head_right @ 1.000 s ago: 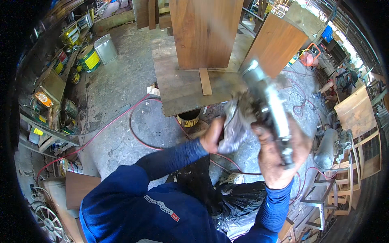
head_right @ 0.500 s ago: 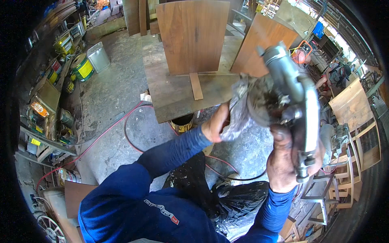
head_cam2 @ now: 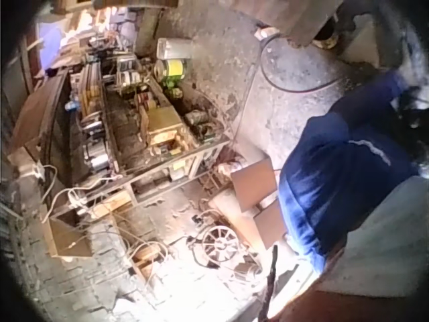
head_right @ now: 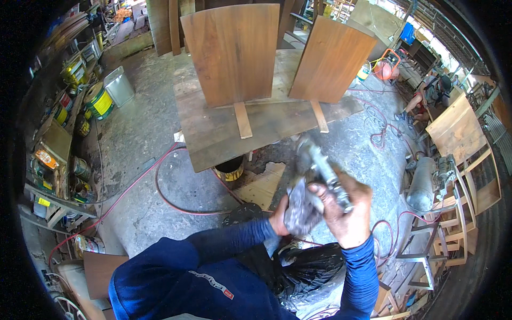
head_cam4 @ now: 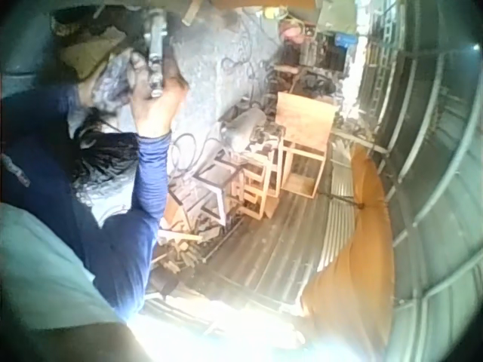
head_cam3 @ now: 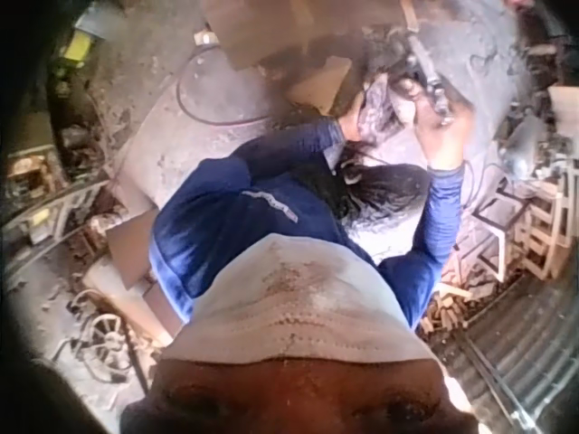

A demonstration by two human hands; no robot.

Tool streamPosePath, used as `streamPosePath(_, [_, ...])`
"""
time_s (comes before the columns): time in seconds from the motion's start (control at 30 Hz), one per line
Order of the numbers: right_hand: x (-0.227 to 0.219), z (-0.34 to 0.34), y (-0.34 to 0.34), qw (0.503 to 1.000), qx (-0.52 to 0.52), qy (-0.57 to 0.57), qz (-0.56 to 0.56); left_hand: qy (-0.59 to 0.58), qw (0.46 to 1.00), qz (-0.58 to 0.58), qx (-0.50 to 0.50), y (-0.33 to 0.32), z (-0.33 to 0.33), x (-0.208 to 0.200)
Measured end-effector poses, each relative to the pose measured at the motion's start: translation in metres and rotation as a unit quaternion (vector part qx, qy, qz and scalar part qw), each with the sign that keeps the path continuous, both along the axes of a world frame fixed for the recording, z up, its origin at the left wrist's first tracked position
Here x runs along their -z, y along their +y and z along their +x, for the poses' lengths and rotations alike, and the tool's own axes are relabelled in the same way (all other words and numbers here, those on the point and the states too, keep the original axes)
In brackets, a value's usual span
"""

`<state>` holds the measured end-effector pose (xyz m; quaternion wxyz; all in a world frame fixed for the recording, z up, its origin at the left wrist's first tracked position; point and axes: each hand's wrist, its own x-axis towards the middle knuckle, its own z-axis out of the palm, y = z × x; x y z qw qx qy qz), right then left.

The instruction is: The recorder uses a spray gun to apply a finish to wood furniture panels, wiping them down with a cloth between coats.

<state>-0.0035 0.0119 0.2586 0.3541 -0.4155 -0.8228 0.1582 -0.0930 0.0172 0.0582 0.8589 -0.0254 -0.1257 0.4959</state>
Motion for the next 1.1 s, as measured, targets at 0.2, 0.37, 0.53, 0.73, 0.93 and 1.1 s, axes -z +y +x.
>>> streamPosePath(0.2, [-0.041, 0.013, 0.042, 0.950, 0.085, 0.211, 0.215, 0.361, 0.853, 0.227, -0.303, 0.099, -0.034, -0.125])
streamPosePath(0.37, [-0.025, 0.026, 0.075, 0.974, 0.084, 0.142, 0.153, 0.288, 0.934, 0.089, -0.193, 0.102, -0.018, -0.103])
streamPosePath(0.53, [0.037, 0.038, 0.082, 0.989, 0.051, 0.029, 0.135, 0.187, 0.981, -0.016, -0.059, 0.079, 0.023, 0.004])
streamPosePath(0.73, [0.047, 0.056, 0.085, 0.997, 0.029, -0.007, 0.072, 0.061, 0.996, -0.058, 0.007, 0.069, 0.049, 0.024])
streamPosePath(0.93, [-0.027, 0.063, 0.079, 0.973, 0.031, 0.188, 0.131, 0.299, 0.921, 0.102, -0.228, 0.115, 0.002, -0.104])
streamPosePath(1.1, [-0.032, 0.043, 0.068, 0.958, 0.085, 0.206, 0.182, 0.356, 0.889, 0.128, -0.257, 0.103, -0.015, -0.119])
